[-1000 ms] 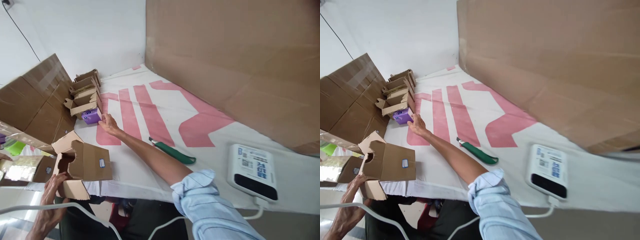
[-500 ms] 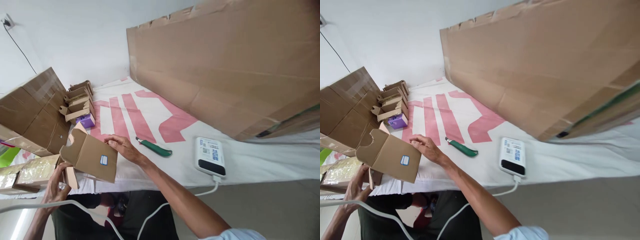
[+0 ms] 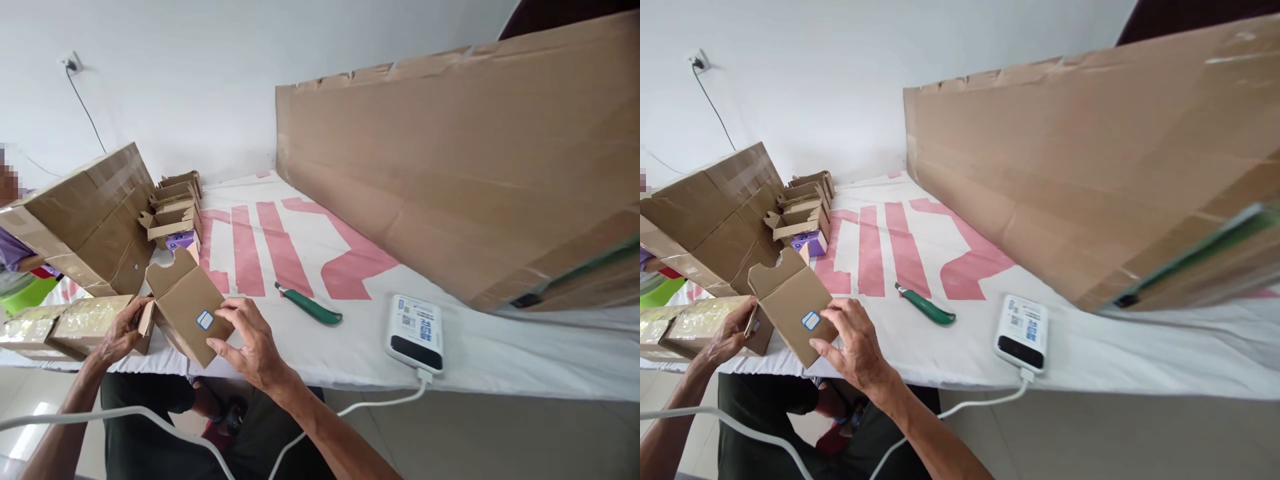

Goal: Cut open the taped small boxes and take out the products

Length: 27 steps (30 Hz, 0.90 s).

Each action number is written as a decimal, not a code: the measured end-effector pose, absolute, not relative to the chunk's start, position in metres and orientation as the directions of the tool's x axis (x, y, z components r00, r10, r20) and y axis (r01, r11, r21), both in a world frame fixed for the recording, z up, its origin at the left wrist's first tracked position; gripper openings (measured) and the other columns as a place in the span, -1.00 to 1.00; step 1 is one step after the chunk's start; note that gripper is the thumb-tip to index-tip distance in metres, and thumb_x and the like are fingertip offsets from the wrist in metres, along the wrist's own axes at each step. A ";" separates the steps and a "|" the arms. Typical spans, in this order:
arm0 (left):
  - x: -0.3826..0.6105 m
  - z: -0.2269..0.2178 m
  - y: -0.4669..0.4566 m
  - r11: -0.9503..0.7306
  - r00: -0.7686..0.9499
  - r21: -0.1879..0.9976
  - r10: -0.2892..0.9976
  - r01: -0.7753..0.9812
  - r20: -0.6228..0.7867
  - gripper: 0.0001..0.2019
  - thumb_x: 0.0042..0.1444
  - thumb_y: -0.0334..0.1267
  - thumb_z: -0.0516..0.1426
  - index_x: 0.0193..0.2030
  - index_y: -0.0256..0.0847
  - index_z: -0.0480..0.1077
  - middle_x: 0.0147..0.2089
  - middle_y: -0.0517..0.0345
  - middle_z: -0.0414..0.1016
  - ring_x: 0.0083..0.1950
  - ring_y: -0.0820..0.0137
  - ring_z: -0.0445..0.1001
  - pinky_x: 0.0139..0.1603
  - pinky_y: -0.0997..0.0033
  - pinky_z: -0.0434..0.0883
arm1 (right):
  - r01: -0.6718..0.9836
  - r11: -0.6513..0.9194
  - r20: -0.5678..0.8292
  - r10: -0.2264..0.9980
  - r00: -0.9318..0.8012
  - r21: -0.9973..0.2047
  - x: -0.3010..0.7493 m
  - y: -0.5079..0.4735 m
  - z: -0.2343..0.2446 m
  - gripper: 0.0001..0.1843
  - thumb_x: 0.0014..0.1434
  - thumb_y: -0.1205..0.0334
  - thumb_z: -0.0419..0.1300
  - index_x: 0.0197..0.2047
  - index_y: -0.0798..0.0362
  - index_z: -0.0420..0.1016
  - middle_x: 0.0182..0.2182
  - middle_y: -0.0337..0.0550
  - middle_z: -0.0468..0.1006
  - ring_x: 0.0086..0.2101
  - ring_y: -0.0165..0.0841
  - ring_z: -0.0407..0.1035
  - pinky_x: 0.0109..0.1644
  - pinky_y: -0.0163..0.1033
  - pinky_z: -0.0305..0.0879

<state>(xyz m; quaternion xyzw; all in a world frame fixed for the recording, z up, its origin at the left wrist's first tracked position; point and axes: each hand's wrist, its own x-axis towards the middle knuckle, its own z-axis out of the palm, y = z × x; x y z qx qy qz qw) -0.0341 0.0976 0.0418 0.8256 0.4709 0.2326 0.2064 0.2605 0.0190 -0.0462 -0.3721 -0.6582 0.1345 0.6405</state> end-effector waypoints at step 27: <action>-0.042 0.035 0.099 -0.503 0.539 0.613 0.830 0.609 0.145 -0.48 -0.01 -0.37 0.09 0.14 -0.20 0.49 0.10 0.01 0.59 0.13 0.09 0.55 0.19 0.17 0.49 | 0.473 0.716 0.824 0.565 0.038 -0.513 0.248 0.016 -0.035 -0.89 0.28 0.33 0.33 -0.13 -0.01 0.53 -0.21 -0.08 0.54 -0.21 -0.21 0.47 -0.12 -0.11 0.48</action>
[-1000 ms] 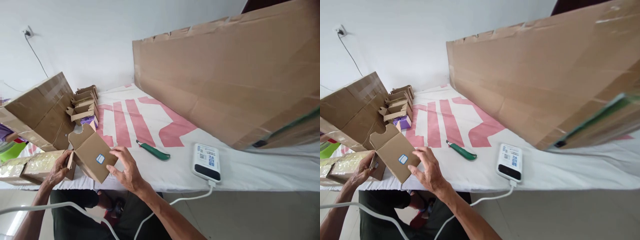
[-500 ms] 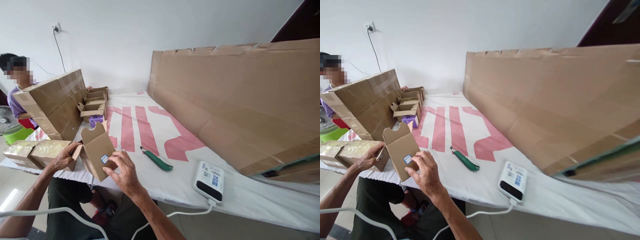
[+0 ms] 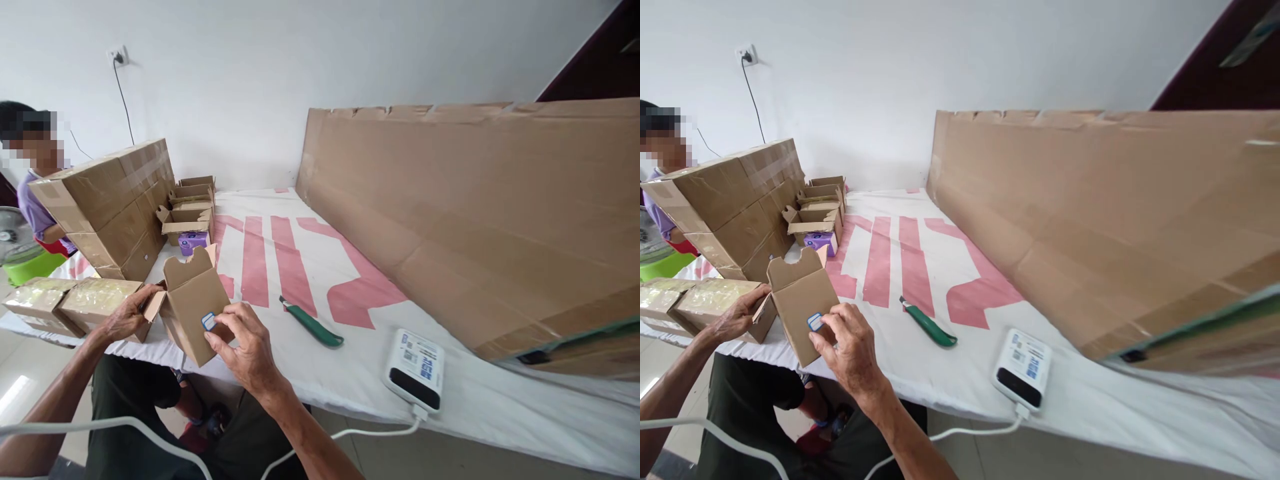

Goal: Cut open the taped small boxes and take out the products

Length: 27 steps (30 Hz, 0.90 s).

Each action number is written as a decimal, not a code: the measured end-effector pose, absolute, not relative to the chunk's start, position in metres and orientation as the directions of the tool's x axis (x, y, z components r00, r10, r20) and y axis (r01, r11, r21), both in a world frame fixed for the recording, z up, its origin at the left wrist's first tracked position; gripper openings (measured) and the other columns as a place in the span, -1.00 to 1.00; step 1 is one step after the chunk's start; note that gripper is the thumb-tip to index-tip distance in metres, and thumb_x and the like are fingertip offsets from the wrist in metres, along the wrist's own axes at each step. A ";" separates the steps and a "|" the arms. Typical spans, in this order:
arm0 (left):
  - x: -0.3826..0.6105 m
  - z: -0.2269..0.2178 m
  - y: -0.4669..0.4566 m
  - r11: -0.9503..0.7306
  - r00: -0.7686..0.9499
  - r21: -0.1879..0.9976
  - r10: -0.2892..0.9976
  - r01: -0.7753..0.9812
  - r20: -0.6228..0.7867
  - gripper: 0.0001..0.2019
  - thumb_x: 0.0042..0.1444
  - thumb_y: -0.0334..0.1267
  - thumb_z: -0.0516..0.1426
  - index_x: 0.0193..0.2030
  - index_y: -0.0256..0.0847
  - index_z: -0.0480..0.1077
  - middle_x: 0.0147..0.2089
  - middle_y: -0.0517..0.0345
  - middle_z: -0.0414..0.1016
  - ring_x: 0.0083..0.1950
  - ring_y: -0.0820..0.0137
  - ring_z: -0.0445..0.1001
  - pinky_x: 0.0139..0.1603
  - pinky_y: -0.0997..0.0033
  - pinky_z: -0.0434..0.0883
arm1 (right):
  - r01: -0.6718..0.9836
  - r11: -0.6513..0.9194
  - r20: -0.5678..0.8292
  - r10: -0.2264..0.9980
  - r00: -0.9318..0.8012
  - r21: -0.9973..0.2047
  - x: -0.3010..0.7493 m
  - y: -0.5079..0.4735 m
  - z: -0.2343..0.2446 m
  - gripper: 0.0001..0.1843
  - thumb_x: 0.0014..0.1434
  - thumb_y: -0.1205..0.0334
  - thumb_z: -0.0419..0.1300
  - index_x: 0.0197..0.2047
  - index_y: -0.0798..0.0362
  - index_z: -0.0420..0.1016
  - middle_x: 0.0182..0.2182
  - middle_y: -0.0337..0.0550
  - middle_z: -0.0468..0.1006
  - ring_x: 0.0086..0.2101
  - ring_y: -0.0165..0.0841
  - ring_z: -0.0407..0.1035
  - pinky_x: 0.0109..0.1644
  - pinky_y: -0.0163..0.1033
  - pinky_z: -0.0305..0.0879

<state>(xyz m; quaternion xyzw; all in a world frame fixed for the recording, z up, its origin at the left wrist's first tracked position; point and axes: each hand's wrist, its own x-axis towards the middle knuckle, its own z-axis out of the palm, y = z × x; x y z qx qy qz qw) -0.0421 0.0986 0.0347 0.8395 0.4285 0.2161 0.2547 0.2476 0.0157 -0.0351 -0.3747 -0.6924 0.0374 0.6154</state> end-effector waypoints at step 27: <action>-0.036 0.036 0.093 -0.541 0.542 0.473 0.827 0.696 0.149 -0.55 0.18 -0.12 0.24 0.19 -0.17 0.45 0.11 0.01 0.58 0.14 0.08 0.53 0.19 0.18 0.47 | 0.482 0.673 0.783 0.620 0.046 -0.561 0.248 0.010 -0.034 -0.81 0.30 0.37 0.32 -0.02 0.00 0.62 -0.17 -0.04 0.58 -0.16 -0.20 0.50 -0.07 -0.08 0.53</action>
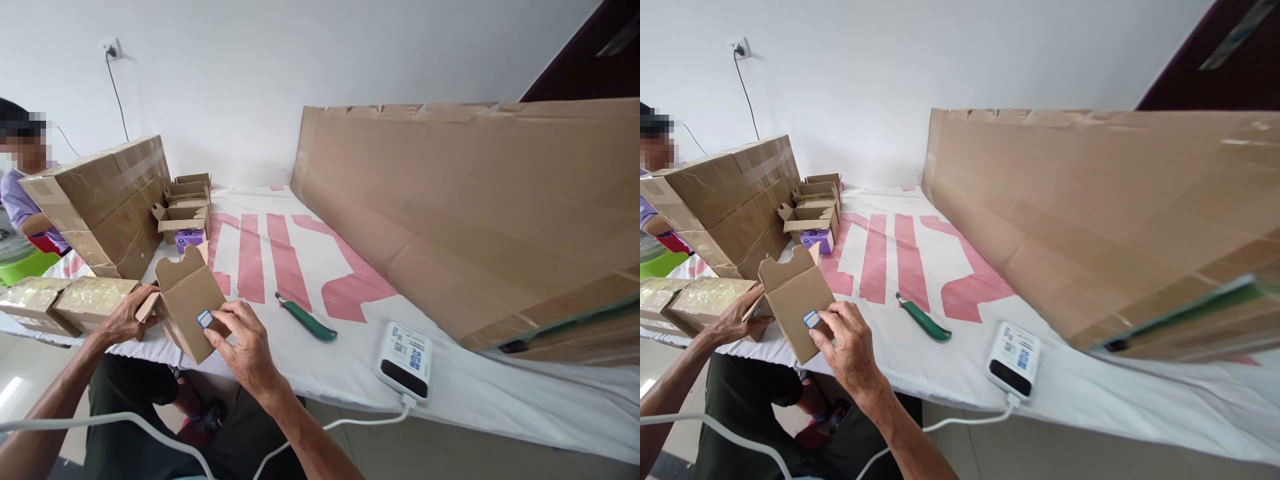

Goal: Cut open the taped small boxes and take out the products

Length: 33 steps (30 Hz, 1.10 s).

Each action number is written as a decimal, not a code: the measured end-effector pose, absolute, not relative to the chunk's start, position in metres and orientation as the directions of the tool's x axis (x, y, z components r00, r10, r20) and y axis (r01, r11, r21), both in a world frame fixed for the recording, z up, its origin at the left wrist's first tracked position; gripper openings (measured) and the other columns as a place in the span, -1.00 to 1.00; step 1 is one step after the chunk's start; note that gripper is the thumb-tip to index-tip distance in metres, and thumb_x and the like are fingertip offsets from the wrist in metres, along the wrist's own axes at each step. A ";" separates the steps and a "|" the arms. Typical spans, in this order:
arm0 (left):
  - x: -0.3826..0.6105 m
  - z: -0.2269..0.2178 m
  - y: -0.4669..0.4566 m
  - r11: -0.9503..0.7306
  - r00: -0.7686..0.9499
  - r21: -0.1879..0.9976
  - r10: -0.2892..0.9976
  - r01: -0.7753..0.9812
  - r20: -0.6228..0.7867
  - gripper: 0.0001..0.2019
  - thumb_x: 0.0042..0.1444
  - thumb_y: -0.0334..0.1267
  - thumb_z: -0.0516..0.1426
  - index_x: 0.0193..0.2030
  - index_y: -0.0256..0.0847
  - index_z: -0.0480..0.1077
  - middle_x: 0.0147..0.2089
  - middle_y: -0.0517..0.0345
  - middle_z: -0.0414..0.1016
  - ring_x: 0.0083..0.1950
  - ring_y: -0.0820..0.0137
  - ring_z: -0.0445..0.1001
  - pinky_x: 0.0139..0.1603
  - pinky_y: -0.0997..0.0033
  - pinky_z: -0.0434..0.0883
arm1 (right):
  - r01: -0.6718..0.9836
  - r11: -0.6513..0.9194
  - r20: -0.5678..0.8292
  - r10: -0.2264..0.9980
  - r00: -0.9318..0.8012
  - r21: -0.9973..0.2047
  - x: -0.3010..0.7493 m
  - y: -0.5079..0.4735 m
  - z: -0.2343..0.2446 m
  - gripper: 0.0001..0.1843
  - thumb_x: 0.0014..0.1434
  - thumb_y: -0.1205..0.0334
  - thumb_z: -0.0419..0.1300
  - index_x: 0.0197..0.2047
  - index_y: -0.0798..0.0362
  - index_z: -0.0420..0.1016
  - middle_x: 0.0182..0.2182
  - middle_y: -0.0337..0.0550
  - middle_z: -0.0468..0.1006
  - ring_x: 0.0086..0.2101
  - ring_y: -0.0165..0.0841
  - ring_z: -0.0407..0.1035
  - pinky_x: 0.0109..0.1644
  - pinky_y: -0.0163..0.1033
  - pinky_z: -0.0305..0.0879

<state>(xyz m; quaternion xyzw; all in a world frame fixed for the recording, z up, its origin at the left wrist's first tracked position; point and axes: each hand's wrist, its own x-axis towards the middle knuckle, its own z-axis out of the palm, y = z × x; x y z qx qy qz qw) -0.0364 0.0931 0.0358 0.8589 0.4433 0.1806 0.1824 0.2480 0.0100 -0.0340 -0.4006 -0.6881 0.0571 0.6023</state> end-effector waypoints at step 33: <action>-0.035 0.035 0.091 -0.546 0.545 0.505 0.822 0.668 0.168 -0.60 0.23 -0.11 0.24 0.17 -0.17 0.48 0.04 0.02 0.56 0.14 0.07 0.51 0.29 0.06 0.42 | 0.423 0.649 0.743 0.663 0.094 -0.632 0.238 0.008 -0.035 -0.81 0.36 0.39 0.21 -0.04 0.00 0.61 -0.18 -0.04 0.59 -0.15 -0.22 0.49 -0.09 -0.10 0.54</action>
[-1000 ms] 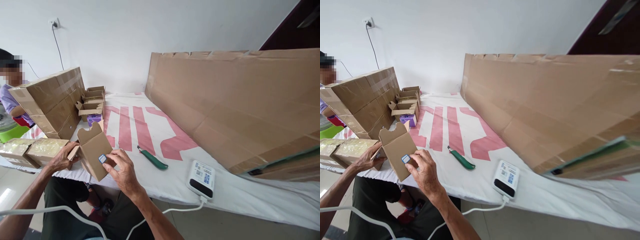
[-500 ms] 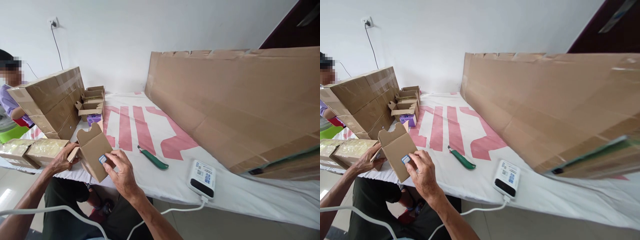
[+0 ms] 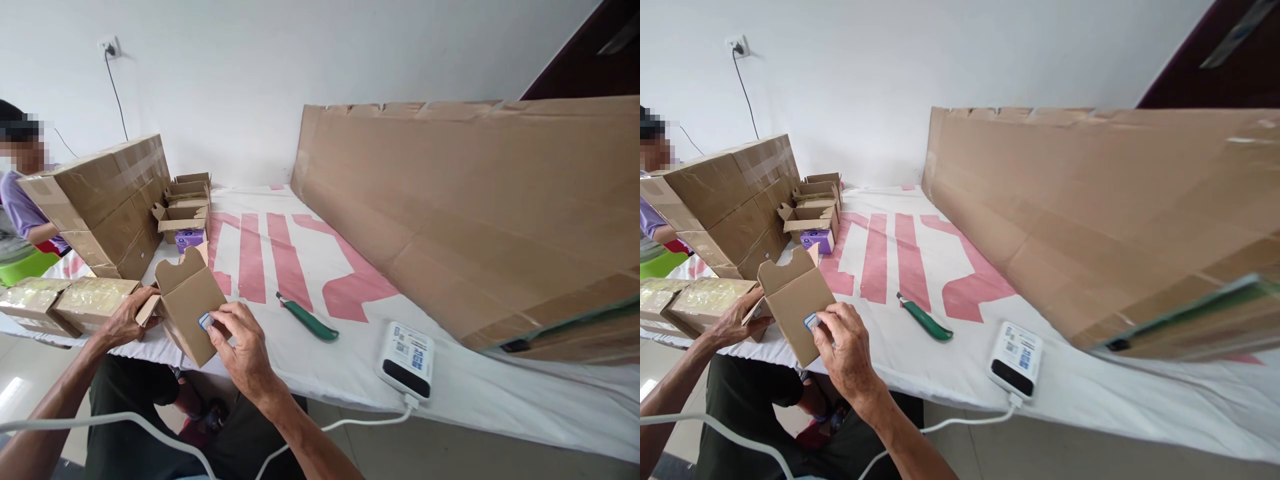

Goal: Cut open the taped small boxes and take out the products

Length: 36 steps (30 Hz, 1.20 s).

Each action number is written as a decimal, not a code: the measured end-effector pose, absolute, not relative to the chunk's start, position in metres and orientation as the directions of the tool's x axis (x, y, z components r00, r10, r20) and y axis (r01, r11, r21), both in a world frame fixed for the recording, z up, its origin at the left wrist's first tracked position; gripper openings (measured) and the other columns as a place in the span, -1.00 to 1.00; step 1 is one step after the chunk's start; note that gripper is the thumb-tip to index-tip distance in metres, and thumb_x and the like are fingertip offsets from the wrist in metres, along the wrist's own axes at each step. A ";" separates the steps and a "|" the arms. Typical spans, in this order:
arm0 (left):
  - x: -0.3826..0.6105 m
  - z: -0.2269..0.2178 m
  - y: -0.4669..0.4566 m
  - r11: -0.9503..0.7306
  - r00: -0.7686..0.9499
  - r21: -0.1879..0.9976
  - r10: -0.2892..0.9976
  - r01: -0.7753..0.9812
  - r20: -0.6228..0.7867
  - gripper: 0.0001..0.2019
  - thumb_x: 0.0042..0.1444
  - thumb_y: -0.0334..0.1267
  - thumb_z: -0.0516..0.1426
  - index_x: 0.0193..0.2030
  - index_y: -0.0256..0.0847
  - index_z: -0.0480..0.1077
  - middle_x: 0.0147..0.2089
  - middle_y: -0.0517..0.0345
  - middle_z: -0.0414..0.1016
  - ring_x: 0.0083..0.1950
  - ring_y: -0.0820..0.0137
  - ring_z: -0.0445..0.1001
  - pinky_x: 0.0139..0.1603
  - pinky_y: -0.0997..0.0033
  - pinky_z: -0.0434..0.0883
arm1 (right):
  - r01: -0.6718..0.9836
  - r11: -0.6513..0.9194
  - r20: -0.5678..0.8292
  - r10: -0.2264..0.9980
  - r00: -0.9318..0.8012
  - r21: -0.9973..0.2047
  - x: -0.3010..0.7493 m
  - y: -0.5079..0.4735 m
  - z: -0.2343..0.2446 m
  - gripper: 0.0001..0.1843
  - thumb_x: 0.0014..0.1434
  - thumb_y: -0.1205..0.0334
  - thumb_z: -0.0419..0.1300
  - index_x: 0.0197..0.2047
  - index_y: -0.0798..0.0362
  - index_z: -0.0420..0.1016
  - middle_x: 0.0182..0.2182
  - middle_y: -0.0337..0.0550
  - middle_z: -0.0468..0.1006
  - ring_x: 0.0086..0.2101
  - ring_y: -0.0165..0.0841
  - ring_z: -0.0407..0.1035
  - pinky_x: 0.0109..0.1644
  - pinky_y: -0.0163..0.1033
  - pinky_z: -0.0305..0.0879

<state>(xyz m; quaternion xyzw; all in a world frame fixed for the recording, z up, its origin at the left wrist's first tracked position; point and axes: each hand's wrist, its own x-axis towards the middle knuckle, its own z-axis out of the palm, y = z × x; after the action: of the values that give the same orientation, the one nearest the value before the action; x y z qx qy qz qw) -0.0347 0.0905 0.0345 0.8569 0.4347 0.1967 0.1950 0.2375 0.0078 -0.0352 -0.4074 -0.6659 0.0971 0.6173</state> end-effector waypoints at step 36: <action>-0.037 0.032 0.091 -0.575 0.559 0.487 0.806 0.657 0.198 -0.65 0.23 -0.11 0.22 0.11 -0.17 0.48 0.09 0.00 0.57 0.15 0.06 0.52 0.25 0.07 0.43 | 0.379 0.631 0.704 0.705 0.083 -0.677 0.238 0.009 -0.024 -0.84 0.33 0.43 0.20 -0.15 0.00 0.56 -0.22 -0.06 0.58 -0.18 -0.25 0.50 -0.12 -0.19 0.49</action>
<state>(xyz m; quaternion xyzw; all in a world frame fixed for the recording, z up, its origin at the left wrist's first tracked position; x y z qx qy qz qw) -0.0367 0.0910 0.0320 0.8637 0.4233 0.2038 0.1823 0.2376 0.0094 -0.0237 -0.4085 -0.6638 0.1330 0.6123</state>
